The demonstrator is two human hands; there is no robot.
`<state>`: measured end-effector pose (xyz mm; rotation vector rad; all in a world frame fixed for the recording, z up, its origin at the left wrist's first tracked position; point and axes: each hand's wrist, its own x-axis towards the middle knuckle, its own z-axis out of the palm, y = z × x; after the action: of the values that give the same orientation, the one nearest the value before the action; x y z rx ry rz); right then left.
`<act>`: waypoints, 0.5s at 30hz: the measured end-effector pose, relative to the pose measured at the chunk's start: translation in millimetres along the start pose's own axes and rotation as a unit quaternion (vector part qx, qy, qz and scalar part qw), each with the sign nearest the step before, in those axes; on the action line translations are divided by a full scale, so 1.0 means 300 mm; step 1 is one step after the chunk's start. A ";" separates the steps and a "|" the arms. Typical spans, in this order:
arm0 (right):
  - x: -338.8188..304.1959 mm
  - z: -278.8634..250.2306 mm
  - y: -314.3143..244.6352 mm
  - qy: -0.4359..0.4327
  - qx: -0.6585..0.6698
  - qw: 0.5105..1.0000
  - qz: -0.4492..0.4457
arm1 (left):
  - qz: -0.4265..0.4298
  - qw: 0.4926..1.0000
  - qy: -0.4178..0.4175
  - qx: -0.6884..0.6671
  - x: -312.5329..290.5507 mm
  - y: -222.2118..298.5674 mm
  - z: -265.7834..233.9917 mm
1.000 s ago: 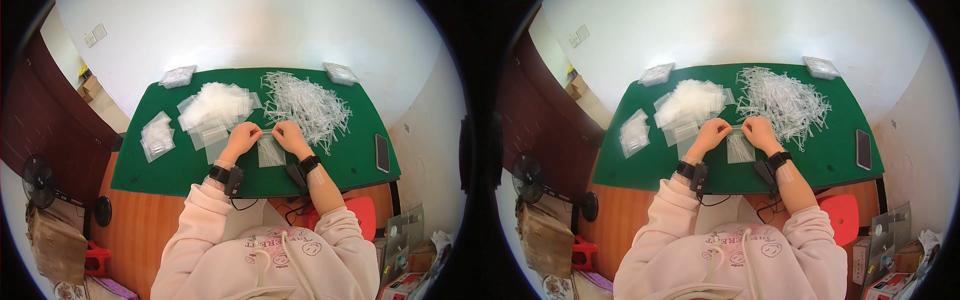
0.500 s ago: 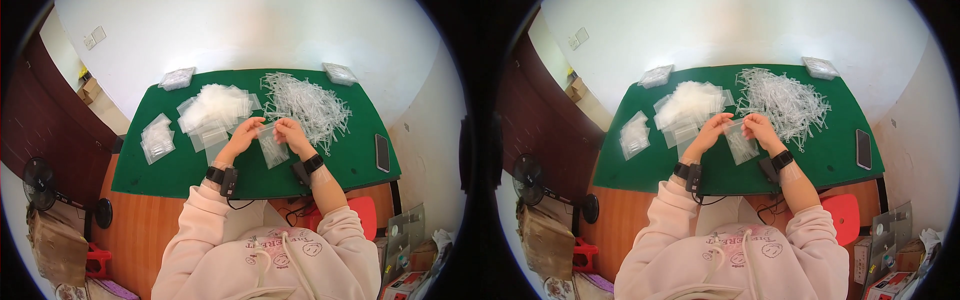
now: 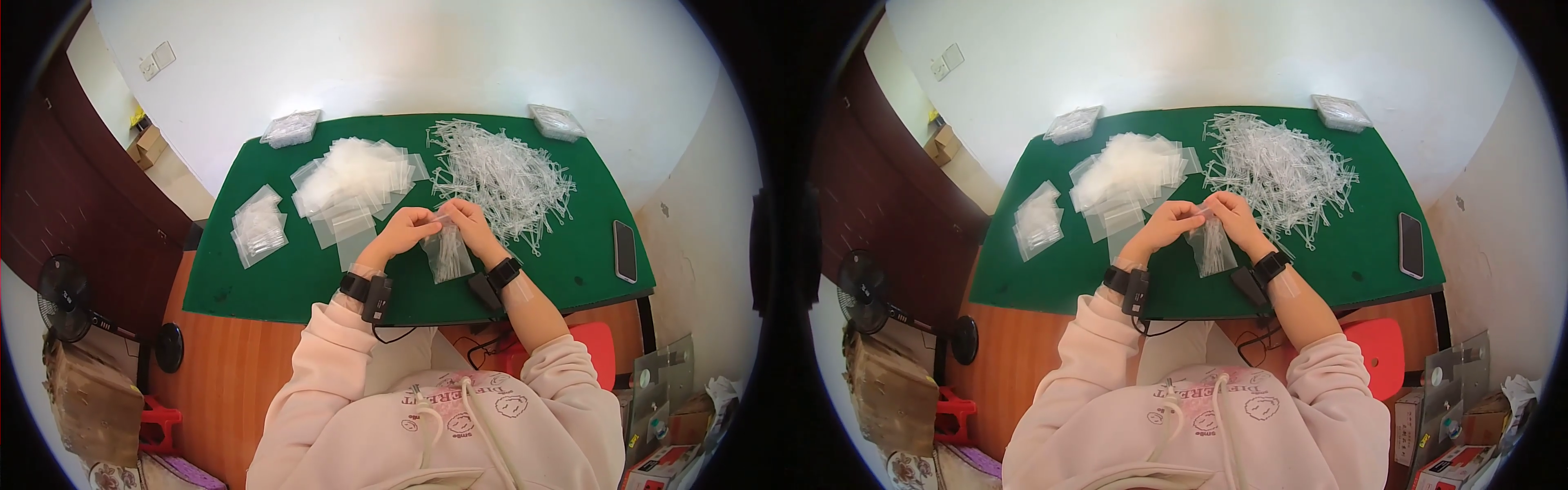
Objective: The person picks up a plastic bag and fills it with plastic sticks from a pile on the table. They then seal the plastic bag and place it on a stack of other filled bags.
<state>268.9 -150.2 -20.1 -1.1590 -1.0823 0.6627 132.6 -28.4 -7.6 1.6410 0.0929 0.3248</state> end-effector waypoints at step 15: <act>-0.013 0.021 -0.009 0.028 -0.105 0.994 0.017 | 0.000 0.994 0.087 0.067 0.005 -0.017 0.015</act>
<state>261.3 -151.9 -18.6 -1.3712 -1.1060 0.5502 135.9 -31.9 -12.9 1.7425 0.2512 0.4707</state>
